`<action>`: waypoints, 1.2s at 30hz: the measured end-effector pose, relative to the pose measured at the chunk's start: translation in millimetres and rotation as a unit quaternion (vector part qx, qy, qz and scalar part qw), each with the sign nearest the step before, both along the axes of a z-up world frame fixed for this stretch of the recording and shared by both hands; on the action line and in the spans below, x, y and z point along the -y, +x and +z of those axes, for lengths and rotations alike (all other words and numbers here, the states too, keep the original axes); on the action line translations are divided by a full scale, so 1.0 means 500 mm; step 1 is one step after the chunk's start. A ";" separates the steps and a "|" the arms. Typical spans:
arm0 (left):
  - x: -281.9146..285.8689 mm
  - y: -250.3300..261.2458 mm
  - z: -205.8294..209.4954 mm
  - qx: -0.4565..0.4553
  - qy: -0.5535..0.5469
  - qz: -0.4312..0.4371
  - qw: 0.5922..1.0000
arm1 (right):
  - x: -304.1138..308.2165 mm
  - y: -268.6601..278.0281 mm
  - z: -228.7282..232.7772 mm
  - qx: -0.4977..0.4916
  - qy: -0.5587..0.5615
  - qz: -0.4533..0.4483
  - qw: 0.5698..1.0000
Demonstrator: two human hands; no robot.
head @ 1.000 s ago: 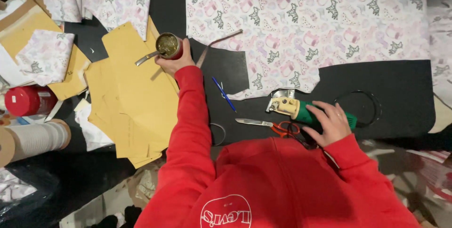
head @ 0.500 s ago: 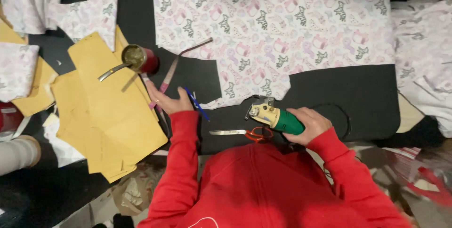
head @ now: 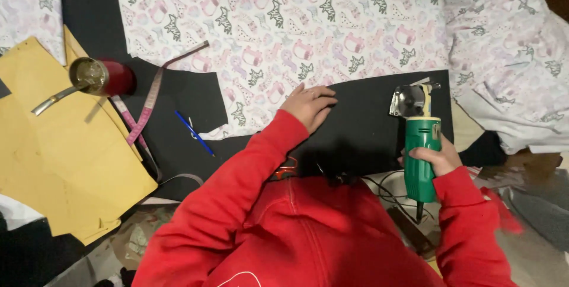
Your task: The person traces a pattern onto a piece of patterned fabric using a blue pencil. Then, they use a green electric fabric cutter to cut the fabric along the traced lines. The person also handles a stack of yellow paper patterns and a measuring tape during the process.
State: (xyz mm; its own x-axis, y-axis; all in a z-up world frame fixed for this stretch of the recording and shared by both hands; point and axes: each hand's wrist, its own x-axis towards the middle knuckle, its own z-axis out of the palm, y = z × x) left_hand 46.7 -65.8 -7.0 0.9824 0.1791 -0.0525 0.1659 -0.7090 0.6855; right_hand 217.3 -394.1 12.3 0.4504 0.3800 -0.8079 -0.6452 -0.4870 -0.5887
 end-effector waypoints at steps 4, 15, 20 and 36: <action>0.056 0.144 -0.094 0.006 0.054 -0.014 0.998 | 0.018 0.052 -0.035 0.100 -0.059 0.100 0.988; 0.095 0.227 -0.176 0.096 0.158 -0.037 0.982 | -0.060 0.112 -0.023 0.237 -0.142 0.198 0.940; 0.093 0.242 -0.169 0.078 0.159 -0.040 0.983 | -0.075 0.132 -0.023 0.243 -0.089 0.202 0.945; 0.094 0.227 -0.159 0.060 0.139 -0.057 0.987 | -0.123 0.123 0.027 0.211 -0.115 0.182 0.953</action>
